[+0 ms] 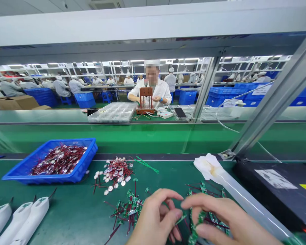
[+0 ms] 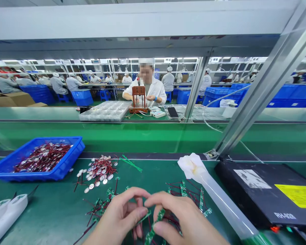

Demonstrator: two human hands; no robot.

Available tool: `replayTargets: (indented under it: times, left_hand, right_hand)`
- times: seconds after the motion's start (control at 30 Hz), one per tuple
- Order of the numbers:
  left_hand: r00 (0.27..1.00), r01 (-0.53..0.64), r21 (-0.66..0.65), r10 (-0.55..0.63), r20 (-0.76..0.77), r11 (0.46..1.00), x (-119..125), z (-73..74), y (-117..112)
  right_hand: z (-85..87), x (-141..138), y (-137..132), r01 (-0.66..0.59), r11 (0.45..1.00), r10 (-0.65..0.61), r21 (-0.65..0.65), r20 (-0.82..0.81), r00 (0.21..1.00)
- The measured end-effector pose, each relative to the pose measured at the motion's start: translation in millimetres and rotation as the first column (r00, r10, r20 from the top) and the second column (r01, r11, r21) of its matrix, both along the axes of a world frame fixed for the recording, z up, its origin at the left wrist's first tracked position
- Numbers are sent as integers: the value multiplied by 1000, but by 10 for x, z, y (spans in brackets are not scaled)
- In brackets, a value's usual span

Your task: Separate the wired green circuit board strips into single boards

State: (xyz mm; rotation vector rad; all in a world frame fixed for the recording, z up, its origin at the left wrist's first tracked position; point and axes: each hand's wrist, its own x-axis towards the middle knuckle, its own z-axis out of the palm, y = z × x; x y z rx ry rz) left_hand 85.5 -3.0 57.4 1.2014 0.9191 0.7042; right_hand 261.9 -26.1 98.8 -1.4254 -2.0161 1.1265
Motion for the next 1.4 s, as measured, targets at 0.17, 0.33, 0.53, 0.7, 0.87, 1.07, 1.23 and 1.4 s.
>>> replayTargets:
  times: [0.17,0.33,0.53,0.7,0.87,1.07,1.23,1.4]
  left_hand:
    - [992,-121,-70,124,37,990,-171,-84,-56]
    - [973,-214,51,217,-77,976,-347,-113,-43]
    - [981,-180,52,183,-64,982,-362,-121,-50]
    - [946,-156,298,229,-230,942,-414,-70,-72]
    - [989,-93,99,103,-108,991,-329,-94,-87]
    - [982,-143,46,148,-119,989,-355,-166,-69]
    - [990,67,-152,-84,-109,986,-476,-320,-124]
    - [981,93,-312,-33,192,946,-504,-336,-131]
  right_hand:
    - [-270,-316,61,194,979,-188,-56,98,977]
    - [-249,-422,106,193,967,-218,-165,-150,964]
    - [-264,-501,104,169,969,-214,-181,-270,939]
    - [-186,-332,121,152,980,-177,-128,-213,961]
    - [-194,-317,144,165,969,-200,-181,-192,961]
    - [-215,-445,108,439,838,-538,-324,-354,765]
    - [-199,-442,79,484,791,-609,-375,-398,687]
    - [-224,-382,64,531,780,-625,-331,-412,662]
